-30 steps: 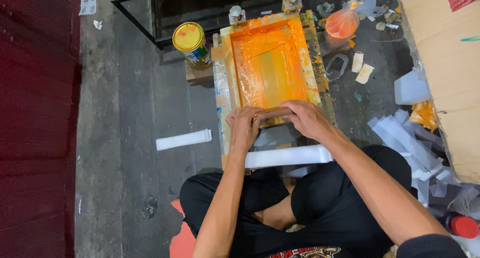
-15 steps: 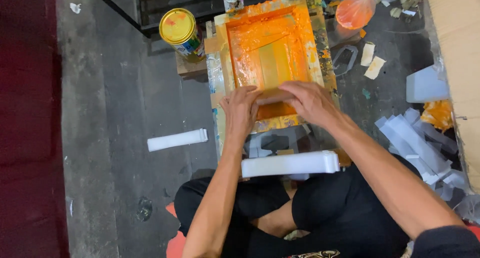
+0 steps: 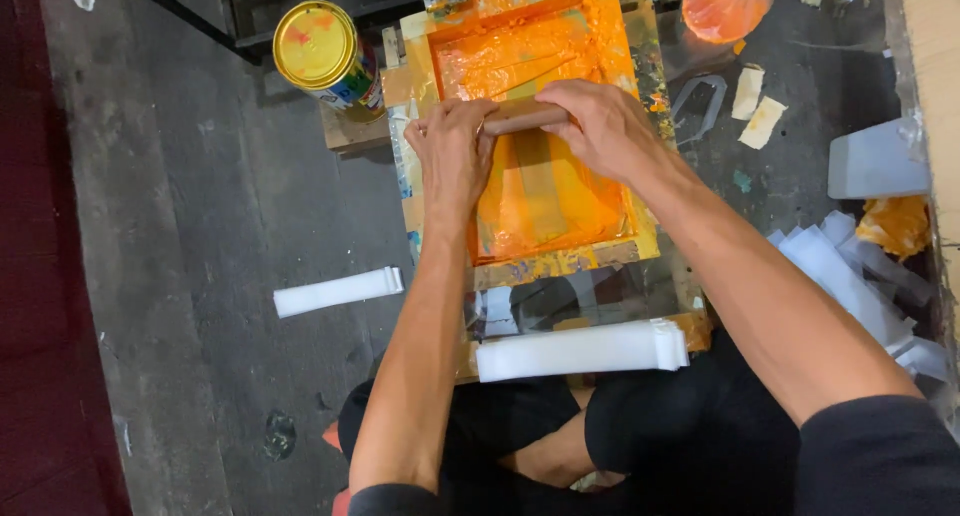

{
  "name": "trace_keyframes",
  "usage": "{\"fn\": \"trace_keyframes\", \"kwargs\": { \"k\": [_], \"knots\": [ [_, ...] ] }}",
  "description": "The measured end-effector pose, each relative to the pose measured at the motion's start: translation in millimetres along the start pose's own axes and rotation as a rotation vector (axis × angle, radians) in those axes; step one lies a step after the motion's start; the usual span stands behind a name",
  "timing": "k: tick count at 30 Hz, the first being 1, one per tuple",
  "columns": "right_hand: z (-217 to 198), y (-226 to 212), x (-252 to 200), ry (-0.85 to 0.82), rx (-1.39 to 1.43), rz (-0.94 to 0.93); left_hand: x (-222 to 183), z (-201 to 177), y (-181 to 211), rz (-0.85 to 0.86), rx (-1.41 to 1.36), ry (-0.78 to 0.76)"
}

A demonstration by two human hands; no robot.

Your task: Manual screen printing of labels using a squeegee and orange ink on a screen frame.

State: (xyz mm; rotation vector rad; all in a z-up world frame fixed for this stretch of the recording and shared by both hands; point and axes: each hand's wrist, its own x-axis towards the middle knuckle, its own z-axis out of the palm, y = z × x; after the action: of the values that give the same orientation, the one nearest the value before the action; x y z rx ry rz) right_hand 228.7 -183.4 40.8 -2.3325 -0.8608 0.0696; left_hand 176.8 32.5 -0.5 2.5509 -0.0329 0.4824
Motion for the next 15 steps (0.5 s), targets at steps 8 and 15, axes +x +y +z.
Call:
{"fn": "trace_keyframes", "kwargs": {
  "k": [8, 15],
  "knots": [
    [5.2, -23.5, -55.7, -0.069, 0.040, 0.019, -60.2, -27.5, 28.5, -0.007, -0.030, -0.047],
    [-10.1, -71.9, -117.2, -0.086, 0.059, 0.059, -119.1, -38.7, 41.8, 0.009, -0.009, -0.118]
  ]
}}
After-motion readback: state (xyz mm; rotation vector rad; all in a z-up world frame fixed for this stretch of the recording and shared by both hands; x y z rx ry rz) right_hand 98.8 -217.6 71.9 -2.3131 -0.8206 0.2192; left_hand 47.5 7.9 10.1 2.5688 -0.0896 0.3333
